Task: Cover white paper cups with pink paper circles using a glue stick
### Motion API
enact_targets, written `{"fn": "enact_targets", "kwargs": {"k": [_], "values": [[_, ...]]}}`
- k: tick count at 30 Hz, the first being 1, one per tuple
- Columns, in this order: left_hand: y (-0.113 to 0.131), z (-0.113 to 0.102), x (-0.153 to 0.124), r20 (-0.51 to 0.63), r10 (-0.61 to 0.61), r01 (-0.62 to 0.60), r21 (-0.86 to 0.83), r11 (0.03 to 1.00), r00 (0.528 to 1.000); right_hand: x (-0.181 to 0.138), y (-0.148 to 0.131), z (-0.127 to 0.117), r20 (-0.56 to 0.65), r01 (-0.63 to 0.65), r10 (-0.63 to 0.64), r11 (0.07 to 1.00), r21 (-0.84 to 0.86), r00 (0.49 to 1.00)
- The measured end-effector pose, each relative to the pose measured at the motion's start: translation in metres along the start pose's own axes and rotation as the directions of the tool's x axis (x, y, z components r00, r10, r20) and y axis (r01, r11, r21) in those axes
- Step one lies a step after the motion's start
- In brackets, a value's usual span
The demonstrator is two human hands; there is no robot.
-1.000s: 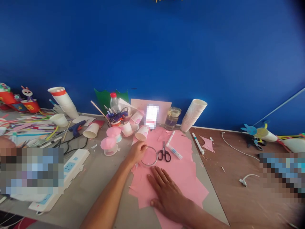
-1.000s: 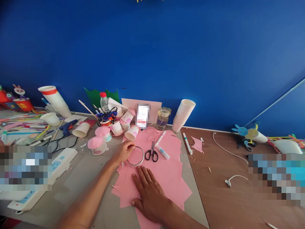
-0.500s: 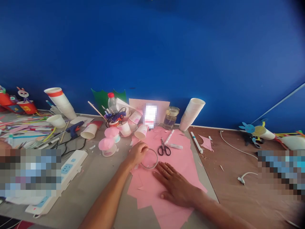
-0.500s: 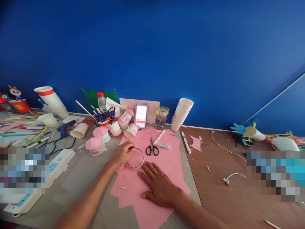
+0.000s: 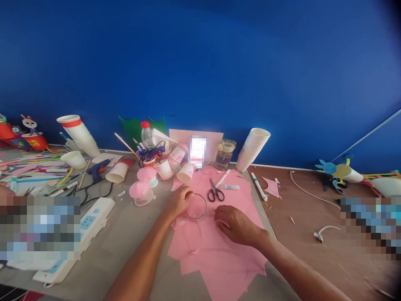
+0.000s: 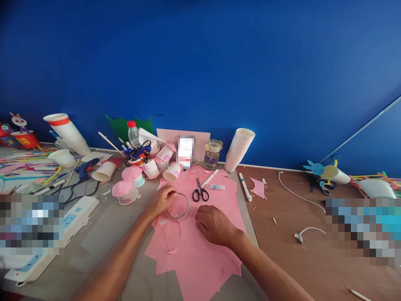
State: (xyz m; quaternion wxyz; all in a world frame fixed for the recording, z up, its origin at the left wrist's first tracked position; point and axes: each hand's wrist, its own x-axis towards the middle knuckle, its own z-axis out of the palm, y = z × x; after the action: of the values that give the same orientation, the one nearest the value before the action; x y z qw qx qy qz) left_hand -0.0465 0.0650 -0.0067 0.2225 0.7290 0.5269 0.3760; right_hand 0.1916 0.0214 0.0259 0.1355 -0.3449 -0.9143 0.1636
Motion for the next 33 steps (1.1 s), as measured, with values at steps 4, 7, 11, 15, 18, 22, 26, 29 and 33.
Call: {"fn": "enact_targets", "kwargs": {"k": [4,7,11,15,18,22,26,29,33], "values": [[-0.002,-0.001,0.002,-0.078,-0.019,0.019,-0.001,1.000,0.997,0.011,-0.016,0.024,-0.149,-0.072,0.061,0.995,-0.068,0.987],[-0.002,-0.004,0.002,-0.138,-0.040,0.041,0.003,0.999,0.990,0.013,-0.023,0.051,-0.190,-0.059,0.032,0.988,-0.142,0.981],[-0.003,-0.006,0.002,-0.186,-0.056,0.058,0.006,0.998,0.981,0.007,-0.021,0.072,-0.148,-0.032,-0.001,0.974,-0.223,0.989],[-0.005,-0.005,0.002,-0.189,-0.056,0.056,-0.002,0.998,0.980,-0.001,-0.014,0.064,-0.064,0.042,-0.058,0.973,-0.227,0.996],[-0.004,-0.002,0.002,-0.167,-0.051,0.049,-0.016,0.999,0.985,-0.007,-0.012,0.052,0.001,0.078,-0.079,0.974,-0.211,0.997],[-0.001,-0.001,0.000,-0.131,-0.043,0.040,-0.026,0.999,0.990,-0.011,-0.009,0.043,0.031,0.096,-0.092,0.981,-0.171,0.995],[0.004,-0.003,-0.001,-0.079,-0.045,0.044,-0.014,0.999,0.996,-0.012,-0.004,0.036,0.030,0.108,-0.105,0.987,-0.118,0.994],[0.009,-0.003,-0.002,-0.016,-0.044,0.044,0.000,0.999,0.999,-0.012,0.001,0.031,0.003,0.111,-0.111,0.993,-0.043,0.994],[0.016,-0.002,-0.004,0.081,-0.019,0.017,0.029,0.999,0.996,-0.012,0.004,0.028,-0.059,0.089,-0.085,0.994,0.070,0.995]]}}
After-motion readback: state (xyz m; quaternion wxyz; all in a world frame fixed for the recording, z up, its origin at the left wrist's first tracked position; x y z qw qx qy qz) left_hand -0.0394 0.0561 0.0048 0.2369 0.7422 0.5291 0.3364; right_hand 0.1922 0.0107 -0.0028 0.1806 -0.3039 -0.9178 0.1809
